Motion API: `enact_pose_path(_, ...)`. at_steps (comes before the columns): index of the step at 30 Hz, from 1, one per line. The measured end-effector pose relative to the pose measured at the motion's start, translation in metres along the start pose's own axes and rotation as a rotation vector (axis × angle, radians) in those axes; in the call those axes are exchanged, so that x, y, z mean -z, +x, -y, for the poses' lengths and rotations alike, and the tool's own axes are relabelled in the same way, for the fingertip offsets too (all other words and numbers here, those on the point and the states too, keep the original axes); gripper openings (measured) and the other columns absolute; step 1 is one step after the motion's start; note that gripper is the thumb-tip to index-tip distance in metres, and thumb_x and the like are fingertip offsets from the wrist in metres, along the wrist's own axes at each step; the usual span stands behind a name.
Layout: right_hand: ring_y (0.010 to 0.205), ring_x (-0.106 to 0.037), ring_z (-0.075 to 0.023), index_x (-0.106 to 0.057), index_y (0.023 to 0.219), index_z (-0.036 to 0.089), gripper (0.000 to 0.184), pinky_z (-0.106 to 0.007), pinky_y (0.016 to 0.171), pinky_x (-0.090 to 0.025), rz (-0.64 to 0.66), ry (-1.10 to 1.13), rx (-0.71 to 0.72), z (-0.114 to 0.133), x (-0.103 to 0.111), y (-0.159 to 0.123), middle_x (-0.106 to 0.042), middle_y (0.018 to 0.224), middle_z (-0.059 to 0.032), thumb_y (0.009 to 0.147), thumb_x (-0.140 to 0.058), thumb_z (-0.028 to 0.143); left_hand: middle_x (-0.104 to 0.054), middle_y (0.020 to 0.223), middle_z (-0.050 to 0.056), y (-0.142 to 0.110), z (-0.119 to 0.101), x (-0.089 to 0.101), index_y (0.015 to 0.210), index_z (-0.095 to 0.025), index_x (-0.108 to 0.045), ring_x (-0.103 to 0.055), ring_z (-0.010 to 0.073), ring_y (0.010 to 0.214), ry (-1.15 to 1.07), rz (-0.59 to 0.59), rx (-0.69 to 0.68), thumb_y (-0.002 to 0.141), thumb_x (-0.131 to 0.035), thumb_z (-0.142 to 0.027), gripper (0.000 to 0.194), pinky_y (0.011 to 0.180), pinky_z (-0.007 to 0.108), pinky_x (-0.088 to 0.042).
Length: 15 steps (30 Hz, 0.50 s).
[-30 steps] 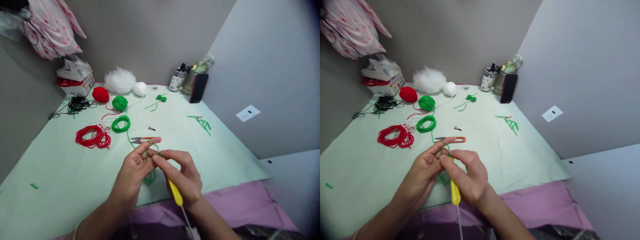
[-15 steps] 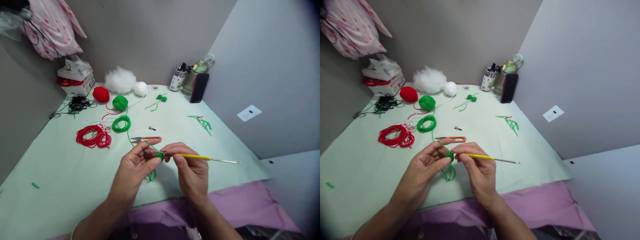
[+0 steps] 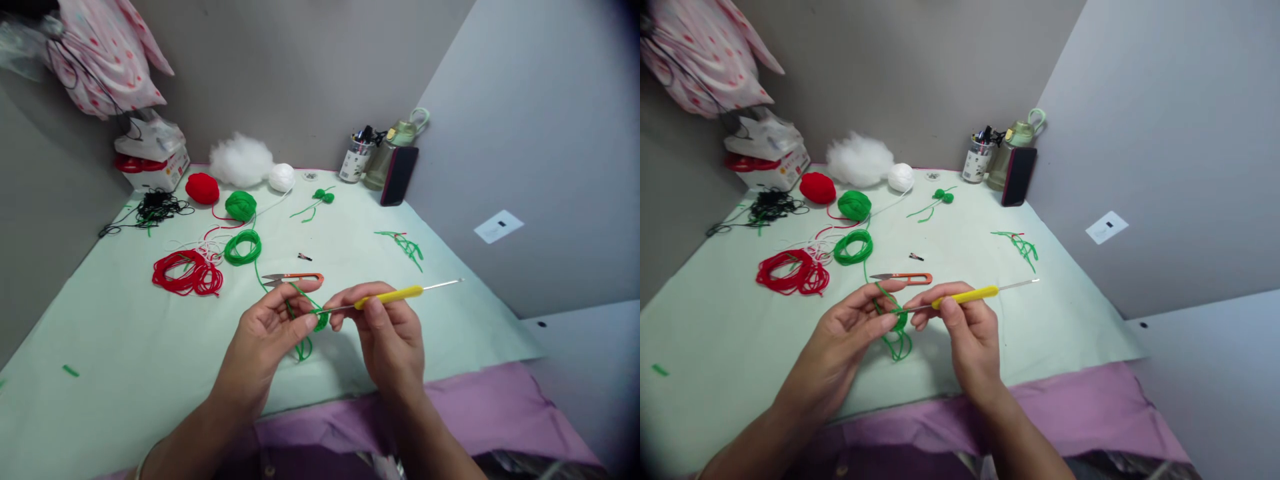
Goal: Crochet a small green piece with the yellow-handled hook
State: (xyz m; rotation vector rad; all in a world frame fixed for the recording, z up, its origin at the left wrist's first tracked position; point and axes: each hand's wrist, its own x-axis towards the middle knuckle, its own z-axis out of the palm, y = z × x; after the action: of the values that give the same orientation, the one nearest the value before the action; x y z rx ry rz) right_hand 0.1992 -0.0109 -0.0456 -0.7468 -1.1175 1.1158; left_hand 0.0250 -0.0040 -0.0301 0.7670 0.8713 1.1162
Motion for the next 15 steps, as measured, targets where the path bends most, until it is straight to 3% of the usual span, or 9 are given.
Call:
enact_pose_path(8,0.084,-0.076,-0.0134,-0.077,0.116,0.028,0.026,-0.03,0.081,-0.064,0.023,-0.29,0.163,0.0061,0.0002,-0.0087,-0.082,0.107,-0.002,0.113,-0.052,0.022,-0.067,0.085,-0.001,-0.0014,-0.0031,0.0004,0.11,-0.031,-0.088,-0.064,0.0142,0.084,0.083,-0.029,-0.033,0.083,-0.087,-0.02,0.029,0.078,0.022,-0.054)
enact_pose_path(15,0.1,-0.079,-0.0218,-0.073,0.131,0.026,0.032,-0.037,0.084,-0.066,0.173,-0.603,0.511,0.0076,-0.0009,-0.0074,-0.083,0.108,-0.0082,0.108,-0.055,0.012,-0.069,0.084,-0.001,-0.0011,-0.0024,-0.0025,0.106,-0.029,-0.088,-0.064,0.0144,0.083,0.132,-0.047,-0.08,0.081,-0.089,-0.02,0.027,0.077,0.022,-0.055)
